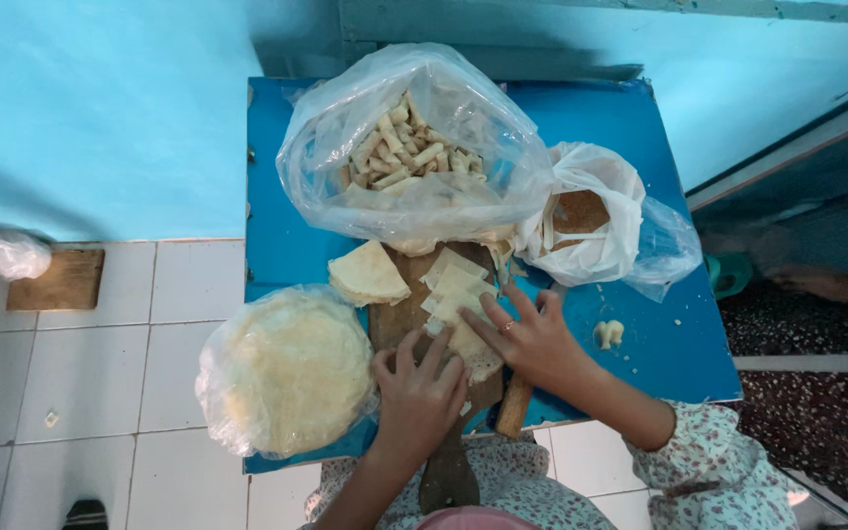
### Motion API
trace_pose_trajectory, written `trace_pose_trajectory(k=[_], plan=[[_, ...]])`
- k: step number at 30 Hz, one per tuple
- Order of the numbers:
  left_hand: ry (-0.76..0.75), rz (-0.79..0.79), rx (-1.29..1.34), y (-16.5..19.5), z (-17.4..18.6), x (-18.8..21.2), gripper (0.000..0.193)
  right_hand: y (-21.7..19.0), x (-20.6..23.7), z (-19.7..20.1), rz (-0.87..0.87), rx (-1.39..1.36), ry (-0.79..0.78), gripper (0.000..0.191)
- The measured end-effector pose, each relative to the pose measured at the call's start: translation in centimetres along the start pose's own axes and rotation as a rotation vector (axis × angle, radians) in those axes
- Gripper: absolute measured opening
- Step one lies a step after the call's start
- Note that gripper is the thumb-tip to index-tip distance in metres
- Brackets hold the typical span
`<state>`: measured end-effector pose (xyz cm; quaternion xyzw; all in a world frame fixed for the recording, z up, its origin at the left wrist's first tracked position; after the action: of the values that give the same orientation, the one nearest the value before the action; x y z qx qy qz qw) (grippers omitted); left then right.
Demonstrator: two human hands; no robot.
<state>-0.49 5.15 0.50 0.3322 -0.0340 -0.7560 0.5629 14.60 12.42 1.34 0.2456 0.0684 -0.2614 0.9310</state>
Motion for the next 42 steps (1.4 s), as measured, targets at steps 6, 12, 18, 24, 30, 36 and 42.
trace_pose_trajectory(k=[6,12,18,24,30,36,42], plan=[[0.003,-0.003,-0.014,0.2,0.1,0.1,0.015,2.2,-0.8,-0.4,-0.160,-0.211,0.097,0.044],[-0.005,0.005,0.028,0.2,-0.2,0.2,0.016,2.0,-1.7,-0.4,-0.218,-0.277,0.072,0.056],[-0.052,0.037,-0.001,-0.2,-0.9,-0.2,0.045,0.7,-2.4,-0.4,-0.109,-0.109,0.055,0.059],[-0.062,0.061,-0.066,-0.4,-1.2,-0.1,0.060,0.9,-1.6,-0.9,-0.107,-0.040,0.005,0.056],[-0.073,0.080,-0.031,-0.5,-1.3,0.4,0.060,1.6,-1.6,-0.8,-0.199,-0.161,0.051,0.057],[-0.075,0.067,-0.073,-0.2,-1.1,0.4,0.064,0.2,-1.9,0.5,-0.115,-0.097,0.056,0.064],[-0.072,0.073,-0.093,0.2,-0.8,0.5,0.058,-0.2,-1.5,0.9,-0.061,0.045,0.007,0.060]])
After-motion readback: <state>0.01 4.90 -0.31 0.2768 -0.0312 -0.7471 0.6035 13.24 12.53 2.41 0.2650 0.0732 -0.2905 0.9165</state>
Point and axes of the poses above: each hand's wrist, its own x-axis away from the middle knuckle, its own z-axis out of the back of the hand, y = z × x, the point moved 5 cm from there along -x, towards the middle knuckle, and after that the axes turned 2 degrees about x, right-handed, at the moved point
